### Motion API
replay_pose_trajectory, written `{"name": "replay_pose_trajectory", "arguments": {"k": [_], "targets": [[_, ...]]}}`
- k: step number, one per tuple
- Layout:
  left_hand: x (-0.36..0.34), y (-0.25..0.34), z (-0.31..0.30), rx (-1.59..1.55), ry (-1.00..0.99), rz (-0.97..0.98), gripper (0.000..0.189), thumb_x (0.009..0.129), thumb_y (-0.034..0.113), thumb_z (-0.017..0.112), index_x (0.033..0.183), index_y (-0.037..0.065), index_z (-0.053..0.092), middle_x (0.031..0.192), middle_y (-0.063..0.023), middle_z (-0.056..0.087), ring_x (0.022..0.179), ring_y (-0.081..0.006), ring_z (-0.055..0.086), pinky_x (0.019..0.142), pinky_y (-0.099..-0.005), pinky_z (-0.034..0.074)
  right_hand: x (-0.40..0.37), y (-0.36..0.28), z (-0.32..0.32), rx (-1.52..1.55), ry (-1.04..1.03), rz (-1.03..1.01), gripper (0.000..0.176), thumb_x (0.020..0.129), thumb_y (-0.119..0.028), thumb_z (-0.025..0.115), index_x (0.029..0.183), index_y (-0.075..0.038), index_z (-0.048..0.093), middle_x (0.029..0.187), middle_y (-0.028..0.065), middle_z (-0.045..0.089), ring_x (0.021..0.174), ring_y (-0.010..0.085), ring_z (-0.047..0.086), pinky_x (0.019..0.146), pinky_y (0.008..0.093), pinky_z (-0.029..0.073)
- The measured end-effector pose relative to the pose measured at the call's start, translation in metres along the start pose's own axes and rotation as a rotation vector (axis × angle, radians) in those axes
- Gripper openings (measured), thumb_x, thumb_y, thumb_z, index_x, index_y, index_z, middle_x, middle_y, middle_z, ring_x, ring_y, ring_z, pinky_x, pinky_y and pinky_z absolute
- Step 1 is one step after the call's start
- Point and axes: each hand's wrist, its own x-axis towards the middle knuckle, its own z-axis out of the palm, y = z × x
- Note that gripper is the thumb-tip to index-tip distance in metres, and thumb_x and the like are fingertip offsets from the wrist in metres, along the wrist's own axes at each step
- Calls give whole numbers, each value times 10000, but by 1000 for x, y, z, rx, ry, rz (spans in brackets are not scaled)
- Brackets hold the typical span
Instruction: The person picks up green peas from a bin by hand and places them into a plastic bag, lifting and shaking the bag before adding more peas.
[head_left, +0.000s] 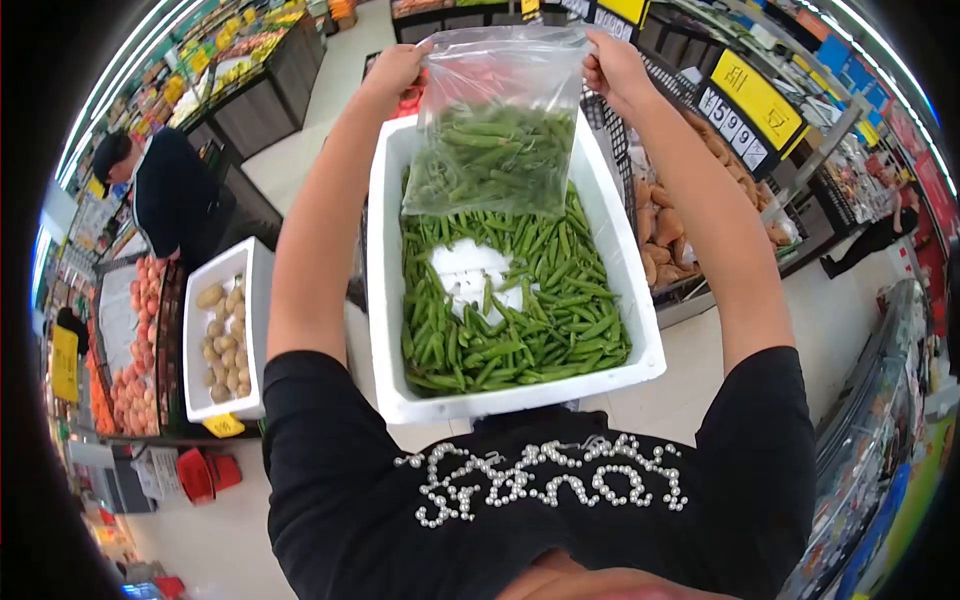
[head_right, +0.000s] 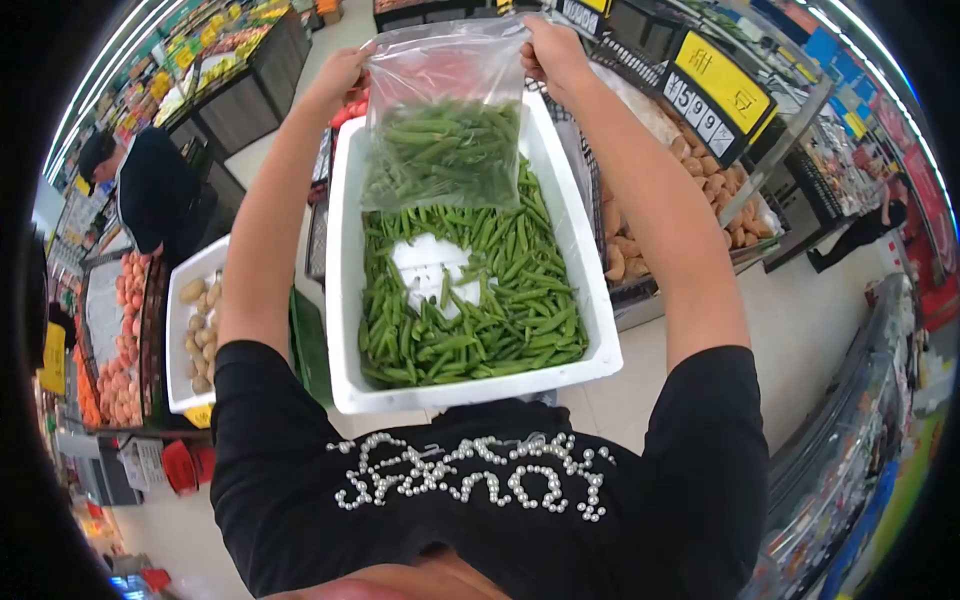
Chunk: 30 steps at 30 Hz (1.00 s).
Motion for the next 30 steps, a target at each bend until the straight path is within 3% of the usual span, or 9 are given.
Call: {"name": "replay_pose_trajectory", "arguments": {"k": [4, 7, 10, 13, 19, 22, 26, 27, 30], "targets": [[-5, -58, -4, 239, -38, -229, 203, 915, 246, 546, 905, 56, 619, 644, -36, 502, 491, -129, 467, 396, -293, 361, -20, 45, 5, -67, -118, 248, 402, 934, -324, 539, 626, -68, 515, 529, 48, 500, 422, 149, 446, 419, 311, 345], [-62, -93, 13, 380, -26, -327, 377, 937, 441, 568, 1010, 77, 638, 791, -21, 535, 711, -139, 526, 596, -328, 485, -71, 75, 0, -250, -388, 247, 466, 969, -378, 520, 609, -83, 514, 513, 51, 510, 422, 137, 459, 424, 285, 351], [-105, -119, 14, -128, 128, -374, 354, 966, 403, 532, 1080, 78, 609, 802, 3, 556, 719, -134, 549, 692, -312, 482, -102, 79, -9, -134, -562, 264, 497, 976, -400, 502, 593, -84, 491, 499, 49, 495, 414, 141, 457, 425, 283, 349], [-136, -119, 13, -127, 398, -173, 373, 985, 399, 495, 1070, 56, 614, 892, -17, 618, 806, -129, 593, 744, -330, 484, -124, 80, -17, -92, -575, 293, 525, 982, -423, 469, 585, -80, 469, 516, 53, 501, 428, 140, 454, 436, 280, 352], [-202, -67, 50, 887, 138, 1105, 458, 949, 445, 515, 1096, 21, 603, 1057, -107, 628, 1115, -286, 571, 1000, -494, 401, -164, 105, -22, 23, -519, 243, 577, 1009, -466, 366, 602, -69, 464, 566, 59, 519, 487, 153, 476, 495, 296, 392], [-200, -90, 59, 983, 54, 1083, 445, 924, 424, 536, 1098, 21, 611, 1060, -118, 619, 1137, -348, 544, 1050, -508, 350, -190, 124, -25, 34, -596, -25, 592, 1017, -465, 336, 619, -46, 464, 594, 65, 521, 550, 154, 491, 563, 290, 414], [-194, -124, 45, 864, 69, 1105, 278, 842, 282, 674, 786, 44, 543, 748, -78, 561, 764, -272, 618, 720, -408, 510, -193, 157, -36, -667, -491, -252, 402, 968, -324, 506, 729, -5, 561, 720, 116, 568, 672, 249, 532, 660, 365, 449], [-203, -110, 44, 892, 94, 1129, 347, 838, 228, 675, 666, 64, 422, 615, -48, 480, 551, -230, 543, 503, -352, 444, -185, 164, -45, -858, -594, -284, 299, 914, -308, 592, 956, -13, 615, 992, 201, 595, 911, 353, 576, 816, 441, 470], [-218, -93, 39, 832, 35, 1267, 369, 855, 249, 662, 643, 80, 411, 577, -27, 448, 495, -195, 500, 448, -328, 400, -168, 184, -46, -1188, -603, -225, 495, 892, -385, 610, 1237, -37, 537, 1311, 278, 459, 1189, 448, 485, 991, 483, 413]]}}
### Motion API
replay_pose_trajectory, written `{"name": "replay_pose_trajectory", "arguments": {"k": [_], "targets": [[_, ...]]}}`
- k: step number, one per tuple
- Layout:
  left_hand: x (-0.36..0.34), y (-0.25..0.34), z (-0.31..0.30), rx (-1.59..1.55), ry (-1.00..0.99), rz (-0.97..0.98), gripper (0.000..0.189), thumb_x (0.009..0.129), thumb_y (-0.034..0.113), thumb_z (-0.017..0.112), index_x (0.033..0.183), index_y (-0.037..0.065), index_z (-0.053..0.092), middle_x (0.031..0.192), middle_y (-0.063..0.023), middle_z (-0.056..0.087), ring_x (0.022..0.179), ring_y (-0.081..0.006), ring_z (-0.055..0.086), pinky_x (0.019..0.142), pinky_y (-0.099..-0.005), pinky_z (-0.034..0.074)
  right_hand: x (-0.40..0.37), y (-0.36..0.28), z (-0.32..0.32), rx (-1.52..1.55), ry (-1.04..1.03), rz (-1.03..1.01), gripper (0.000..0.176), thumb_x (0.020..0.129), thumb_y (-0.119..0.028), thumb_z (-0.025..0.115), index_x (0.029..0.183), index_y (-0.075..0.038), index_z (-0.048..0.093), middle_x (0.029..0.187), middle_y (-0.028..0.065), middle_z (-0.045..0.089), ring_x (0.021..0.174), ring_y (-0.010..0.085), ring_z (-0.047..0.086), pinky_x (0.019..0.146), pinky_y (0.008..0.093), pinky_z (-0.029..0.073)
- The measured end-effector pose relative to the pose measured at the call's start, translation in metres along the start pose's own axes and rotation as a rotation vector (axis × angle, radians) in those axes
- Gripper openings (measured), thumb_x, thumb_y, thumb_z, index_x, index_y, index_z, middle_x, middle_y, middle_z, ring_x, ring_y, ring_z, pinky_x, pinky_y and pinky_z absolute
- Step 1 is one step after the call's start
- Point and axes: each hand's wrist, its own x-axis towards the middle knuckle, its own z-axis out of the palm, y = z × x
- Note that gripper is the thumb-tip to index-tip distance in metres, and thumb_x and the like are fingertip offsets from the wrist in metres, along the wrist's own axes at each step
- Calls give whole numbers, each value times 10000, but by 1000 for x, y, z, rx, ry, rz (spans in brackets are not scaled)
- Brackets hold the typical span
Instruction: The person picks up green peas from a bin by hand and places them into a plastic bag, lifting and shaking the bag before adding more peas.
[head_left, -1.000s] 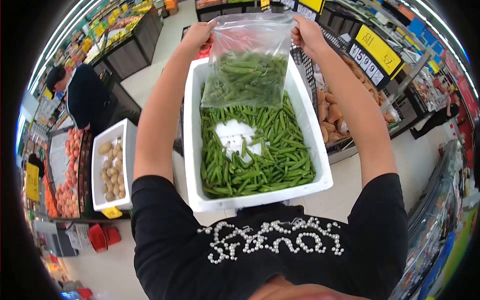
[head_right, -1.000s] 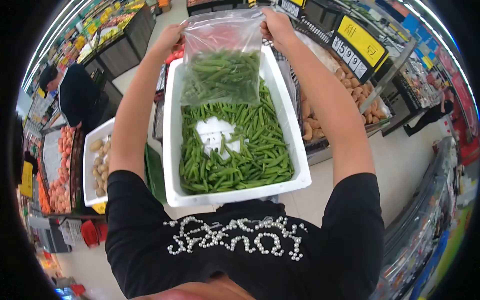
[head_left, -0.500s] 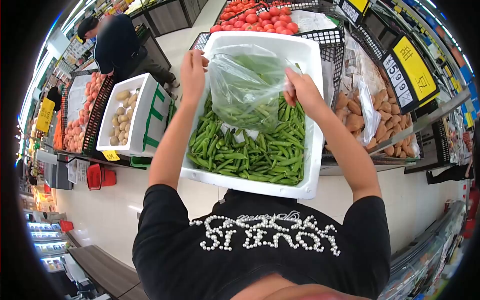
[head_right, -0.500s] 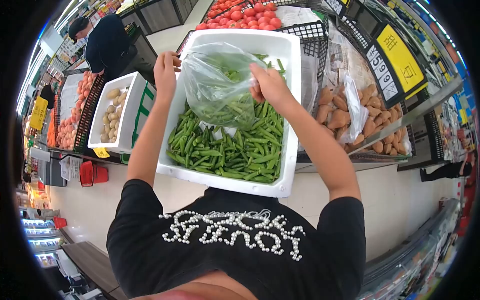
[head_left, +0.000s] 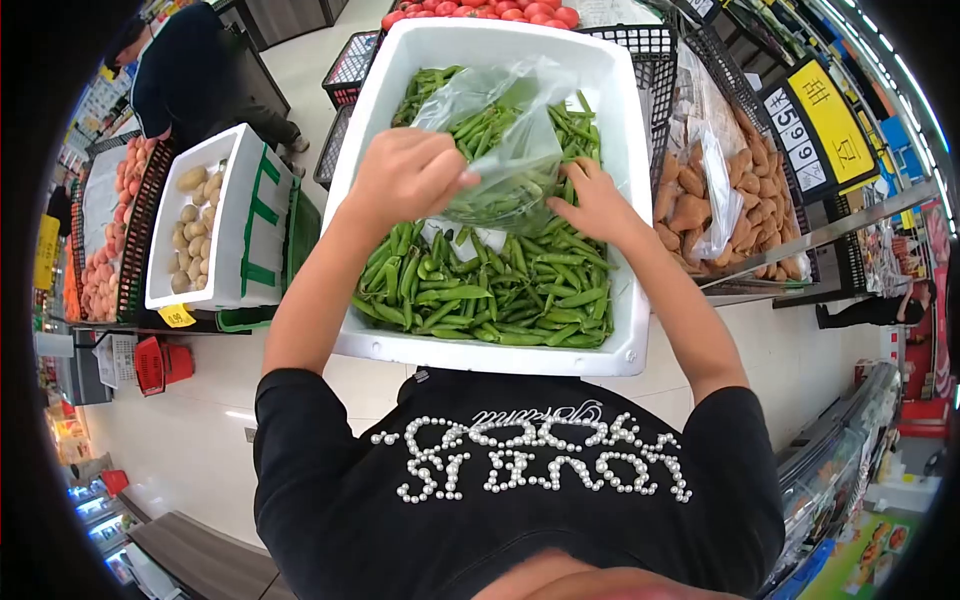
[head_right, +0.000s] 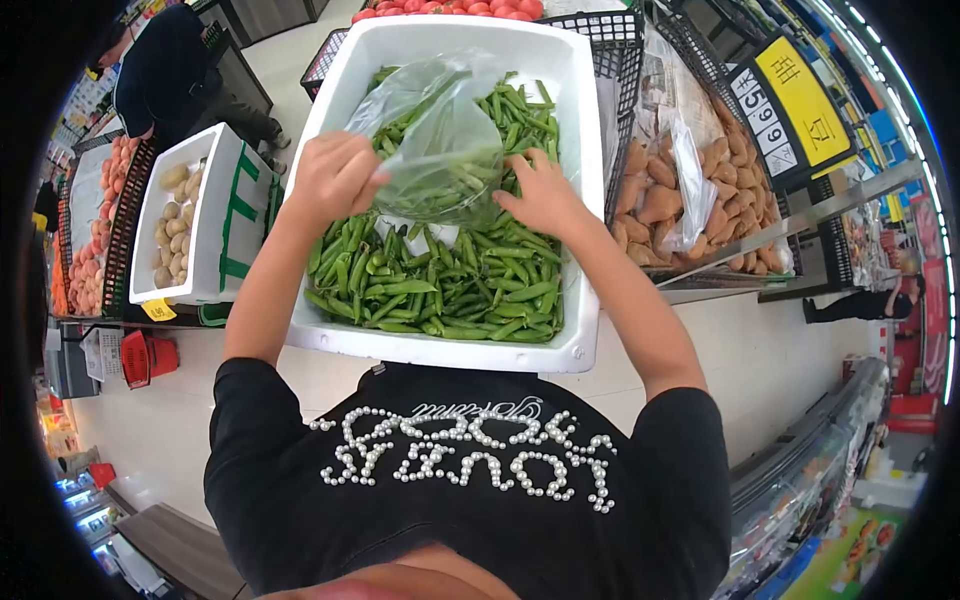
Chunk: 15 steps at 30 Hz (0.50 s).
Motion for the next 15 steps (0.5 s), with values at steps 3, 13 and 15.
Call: {"name": "replay_pose_trajectory", "arguments": {"k": [3, 13, 15], "targets": [[5, 16, 0, 45, 131, 83, 391, 891, 298, 639, 632, 104, 421, 552, -1, 420, 476, -158, 461, 423, -276, 344, 12, 11, 7, -52, -248, 162, 811, 810, -509, 675, 1408, -40, 390, 1455, 342, 265, 1287, 502, 388, 1066, 485, 363], [-13, 13, 1, -71, 366, -502, 612, 1005, 463, 361, 636, 47, 617, 900, -61, 657, 916, -255, 587, 846, -374, 413, -30, -29, 12, -245, -375, 229, 832, 736, -535, 738, 1356, -59, 451, 1258, 293, 440, 1044, 522, 537, 905, 512, 475], [-31, 2, 0, -675, 405, -1044, 597, 997, 440, 406, 617, 26, 610, 940, -93, 654, 926, -225, 593, 855, -339, 415, -30, -35, 6, -167, -380, 294, 800, 741, -523, 739, 1332, -58, 464, 1227, 289, 467, 1052, 503, 536, 903, 509, 476]]}}
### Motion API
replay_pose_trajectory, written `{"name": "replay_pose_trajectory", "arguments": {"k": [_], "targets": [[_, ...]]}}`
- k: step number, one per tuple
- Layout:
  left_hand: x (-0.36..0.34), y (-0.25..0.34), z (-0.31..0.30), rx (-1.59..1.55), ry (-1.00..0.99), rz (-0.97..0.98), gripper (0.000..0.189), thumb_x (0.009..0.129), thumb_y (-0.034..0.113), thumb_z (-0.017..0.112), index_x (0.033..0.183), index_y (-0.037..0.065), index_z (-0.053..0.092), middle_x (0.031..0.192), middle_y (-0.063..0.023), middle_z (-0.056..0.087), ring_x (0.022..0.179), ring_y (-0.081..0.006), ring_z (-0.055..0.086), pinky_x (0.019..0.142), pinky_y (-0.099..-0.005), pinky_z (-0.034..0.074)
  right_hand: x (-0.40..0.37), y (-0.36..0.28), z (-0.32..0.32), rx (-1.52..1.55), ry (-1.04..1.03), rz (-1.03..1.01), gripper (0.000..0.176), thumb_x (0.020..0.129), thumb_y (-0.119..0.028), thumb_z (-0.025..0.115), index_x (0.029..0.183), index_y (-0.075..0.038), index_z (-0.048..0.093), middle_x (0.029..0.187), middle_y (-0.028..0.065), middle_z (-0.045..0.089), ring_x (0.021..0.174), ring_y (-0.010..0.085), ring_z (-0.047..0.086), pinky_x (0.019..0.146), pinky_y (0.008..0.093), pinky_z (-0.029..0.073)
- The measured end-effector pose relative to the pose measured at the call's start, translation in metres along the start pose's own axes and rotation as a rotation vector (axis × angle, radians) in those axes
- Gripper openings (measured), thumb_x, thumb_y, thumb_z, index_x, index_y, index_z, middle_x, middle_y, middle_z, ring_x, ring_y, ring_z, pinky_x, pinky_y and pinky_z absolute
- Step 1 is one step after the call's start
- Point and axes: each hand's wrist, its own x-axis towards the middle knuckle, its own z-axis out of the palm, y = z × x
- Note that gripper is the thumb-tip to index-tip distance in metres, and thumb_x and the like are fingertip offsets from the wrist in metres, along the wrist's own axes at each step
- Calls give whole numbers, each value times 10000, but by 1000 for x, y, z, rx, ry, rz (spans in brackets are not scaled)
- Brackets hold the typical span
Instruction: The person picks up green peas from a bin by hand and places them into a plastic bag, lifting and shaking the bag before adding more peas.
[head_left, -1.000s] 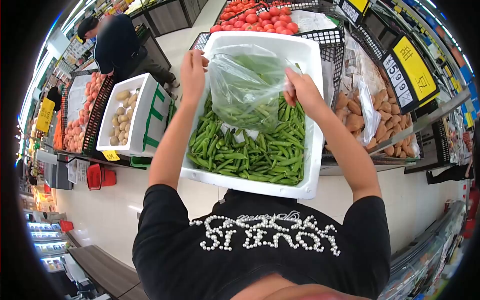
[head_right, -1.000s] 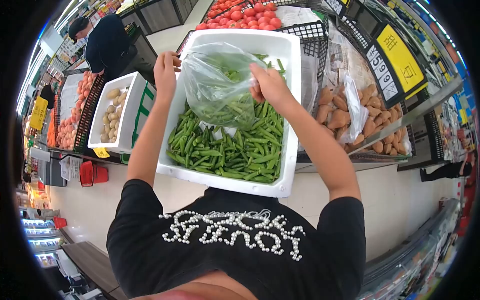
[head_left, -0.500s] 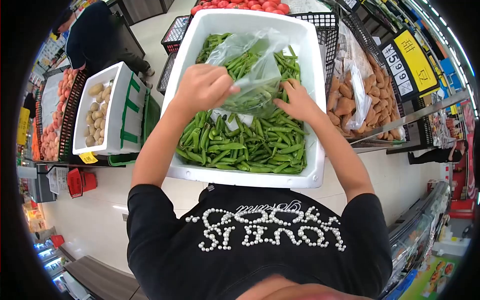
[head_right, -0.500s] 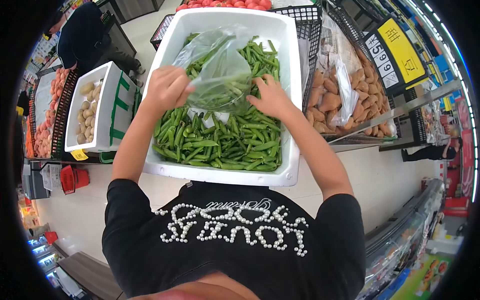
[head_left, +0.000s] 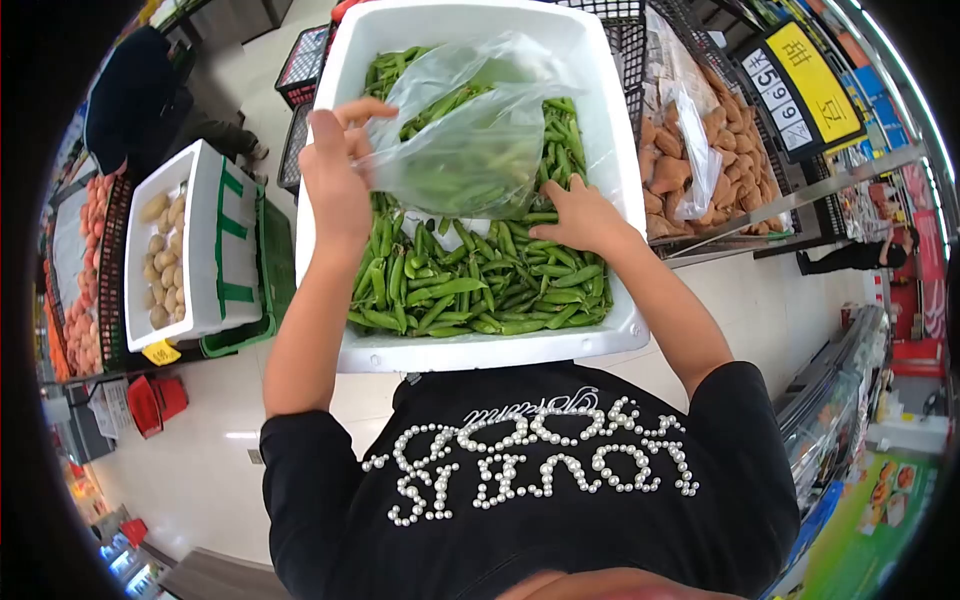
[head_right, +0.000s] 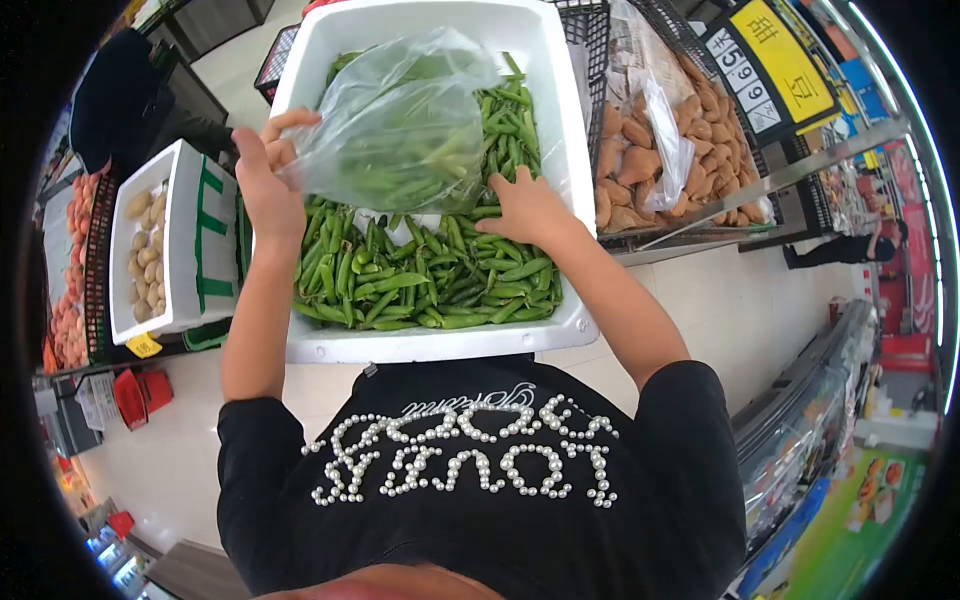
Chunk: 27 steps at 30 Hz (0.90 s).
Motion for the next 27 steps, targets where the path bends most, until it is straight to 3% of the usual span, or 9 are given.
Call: {"name": "replay_pose_trajectory", "arguments": {"k": [2, 5, 7, 9, 11, 16, 20, 23, 27], "targets": [[5, -12, -3, -405, -27, -365, 463, 960, 332, 552, 660, -11, 632, 983, -124, 646, 926, -165, 593, 821, -263, 434, -4, -1, 1, -9, -17, 18, 838, 713, -528, 760, 1348, -74, 454, 1222, 289, 467, 1069, 498, 526, 906, 512, 474], [5, -9, 7, -244, -102, -333, 259, 899, 230, 658, 899, -29, 659, 944, -117, 648, 932, -156, 593, 793, -272, 458, -21, -10, 1, -75, -54, -23, 896, 659, -523, 795, 1365, -105, 434, 1198, 287, 470, 1089, 503, 508, 914, 513, 466], [5, -3, 11, -109, -205, -320, 782, 739, 232, 813, 1396, 82, 416, 1147, -167, 594, 927, -183, 598, 804, -302, 483, -29, -17, 0, -114, -78, -54, 926, 626, -512, 817, 1371, -126, 426, 1199, 285, 463, 1096, 508, 498, 918, 517, 462], [2, -5, 10, 232, -294, -134, 870, 695, 228, 841, 1424, 90, 385, 1209, -185, 554, 862, -190, 600, 768, -293, 495, -30, -20, -2, -144, -106, -56, 945, 599, -497, 838, 1373, -147, 424, 1221, 284, 447, 1099, 511, 493, 918, 522, 462], [3, 4, 11, 284, -364, -252, 916, 690, 237, 847, 1443, 81, 349, 1163, -192, 574, 784, -183, 594, 726, -294, 499, -23, -24, -2, -151, -110, -40, 919, 606, -470, 842, 1372, -163, 437, 1238, 273, 433, 1093, 502, 489, 909, 523, 467], [4, -24, 15, 183, -273, -257, 268, 949, 204, 605, 1133, 9, 601, 625, 44, 467, 523, -51, 435, 483, -231, 365, -29, -36, 12, -175, -25, 24, 860, 647, -430, 826, 1371, -152, 454, 1233, 260, 438, 1056, 474, 490, 886, 513, 479], [5, 3, 4, -499, -35, -508, 262, 993, 268, 557, 1057, 18, 601, 565, 79, 339, 443, -13, 283, 409, -211, 238, -51, -43, 4, -185, -18, 0, 831, 659, -391, 815, 1369, -137, 466, 1257, 255, 461, 1068, 445, 503, 940, 493, 449], [2, 22, -1, -626, 47, -441, 250, 1006, 266, 529, 1040, 29, 603, 556, 73, 359, 415, -14, 290, 383, -205, 233, -34, -10, 29, -107, -95, -60, 789, 660, -429, 812, 1333, -143, 513, 1277, 236, 466, 1158, 457, 457, 888, 531, 474], [-5, 30, -4, -527, -104, -435, 275, 1018, 291, 498, 994, 38, 602, 511, 62, 339, 380, -31, 282, 363, -203, 224, -7, 38, 82, 9, 252, -310, 716, 719, -494, 735, 1318, -153, 540, 1305, 222, 508, 1238, 427, 434, 938, 553, 418]]}}
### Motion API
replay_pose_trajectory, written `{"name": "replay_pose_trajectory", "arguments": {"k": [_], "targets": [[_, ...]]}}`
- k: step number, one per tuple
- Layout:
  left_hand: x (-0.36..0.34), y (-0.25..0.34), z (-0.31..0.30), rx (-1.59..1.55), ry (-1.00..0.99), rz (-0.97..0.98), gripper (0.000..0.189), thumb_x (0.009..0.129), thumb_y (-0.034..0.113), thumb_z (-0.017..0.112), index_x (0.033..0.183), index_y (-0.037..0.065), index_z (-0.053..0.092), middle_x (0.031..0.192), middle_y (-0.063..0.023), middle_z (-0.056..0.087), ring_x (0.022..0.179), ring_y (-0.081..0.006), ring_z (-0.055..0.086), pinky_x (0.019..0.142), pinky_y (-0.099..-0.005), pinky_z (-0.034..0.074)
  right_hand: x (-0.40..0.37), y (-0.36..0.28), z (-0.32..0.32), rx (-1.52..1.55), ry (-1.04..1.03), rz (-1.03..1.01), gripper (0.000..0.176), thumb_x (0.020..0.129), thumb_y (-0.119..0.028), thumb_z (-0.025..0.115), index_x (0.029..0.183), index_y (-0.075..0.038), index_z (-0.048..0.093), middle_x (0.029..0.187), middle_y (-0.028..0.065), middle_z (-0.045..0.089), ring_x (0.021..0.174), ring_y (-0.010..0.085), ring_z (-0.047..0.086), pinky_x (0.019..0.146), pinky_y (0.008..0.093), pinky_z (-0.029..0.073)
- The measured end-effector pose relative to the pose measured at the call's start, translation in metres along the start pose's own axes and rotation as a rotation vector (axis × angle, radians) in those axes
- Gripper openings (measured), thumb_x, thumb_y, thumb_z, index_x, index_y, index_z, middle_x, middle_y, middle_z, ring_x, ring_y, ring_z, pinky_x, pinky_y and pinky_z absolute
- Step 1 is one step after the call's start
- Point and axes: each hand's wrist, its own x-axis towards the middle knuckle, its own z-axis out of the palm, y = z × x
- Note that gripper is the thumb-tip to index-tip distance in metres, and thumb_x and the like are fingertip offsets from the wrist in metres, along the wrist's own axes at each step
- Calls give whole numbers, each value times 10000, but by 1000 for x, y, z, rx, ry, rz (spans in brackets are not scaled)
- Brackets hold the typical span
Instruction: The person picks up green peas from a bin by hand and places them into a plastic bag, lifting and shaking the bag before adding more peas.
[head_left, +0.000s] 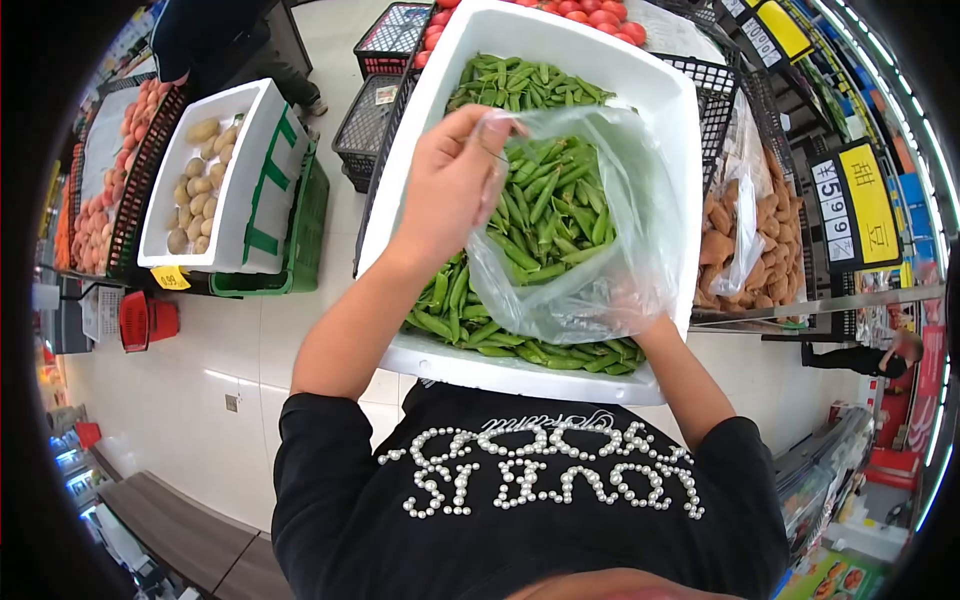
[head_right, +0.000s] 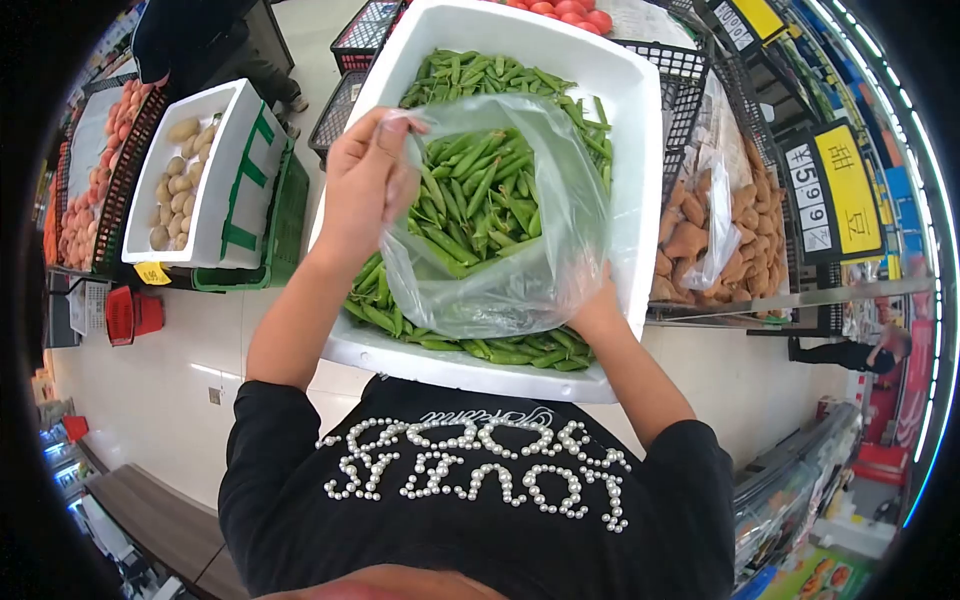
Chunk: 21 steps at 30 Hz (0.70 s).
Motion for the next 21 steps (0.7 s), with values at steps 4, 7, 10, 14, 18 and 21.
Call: {"name": "replay_pose_trajectory", "arguments": {"k": [4, 7, 10, 14, 18, 21], "targets": [[6, -7, 3, -40, 14, -22, 336, 1027, 348, 462, 990, 44, 602, 498, 63, 331, 375, -36, 276, 364, -205, 206, 13, -52, -48, -109, -203, 207, 578, 825, -405, 641, 1329, -143, 531, 1300, 209, 514, 1212, 404, 468, 953, 511, 445], [13, -13, -1, -173, 78, -55, 351, 1023, 373, 459, 1048, 51, 597, 517, 57, 343, 404, -41, 291, 385, -215, 227, 11, -45, -45, -90, -55, 228, 481, 845, -304, 615, 1283, -118, 548, 1277, 185, 531, 1173, 397, 502, 915, 484, 487], [13, -11, -5, -217, 85, -65, 343, 1025, 362, 452, 1119, 58, 579, 560, 51, 376, 435, -42, 315, 400, -221, 240, 8, -31, -43, -63, -87, 212, 435, 845, -265, 594, 1245, -99, 555, 1248, 171, 554, 1124, 396, 536, 851, 494, 507], [16, -11, -8, -196, 45, -28, 297, 1016, 297, 488, 1175, 57, 563, 671, 31, 475, 491, -48, 397, 426, -213, 301, 19, -52, -80, 86, -77, 208, 398, 781, -163, 657, 1166, -81, 597, 1188, 180, 577, 1057, 393, 569, 816, 478, 509], [18, -16, -7, -112, 66, 46, 280, 981, 178, 559, 1230, 49, 549, 809, -6, 578, 630, -65, 515, 529, -209, 416, 20, -53, -94, 90, 91, 91, 415, 703, -69, 717, 1107, -55, 626, 1132, 176, 585, 1005, 388, 587, 818, 444, 496], [17, -13, -11, -176, 24, 21, 302, 951, 123, 600, 1225, 10, 545, 910, -53, 647, 774, -85, 591, 657, -230, 483, 23, -49, -106, 169, 161, 149, 443, 683, -63, 738, 1111, -44, 624, 1119, 164, 585, 984, 383, 593, 830, 419, 488]]}}
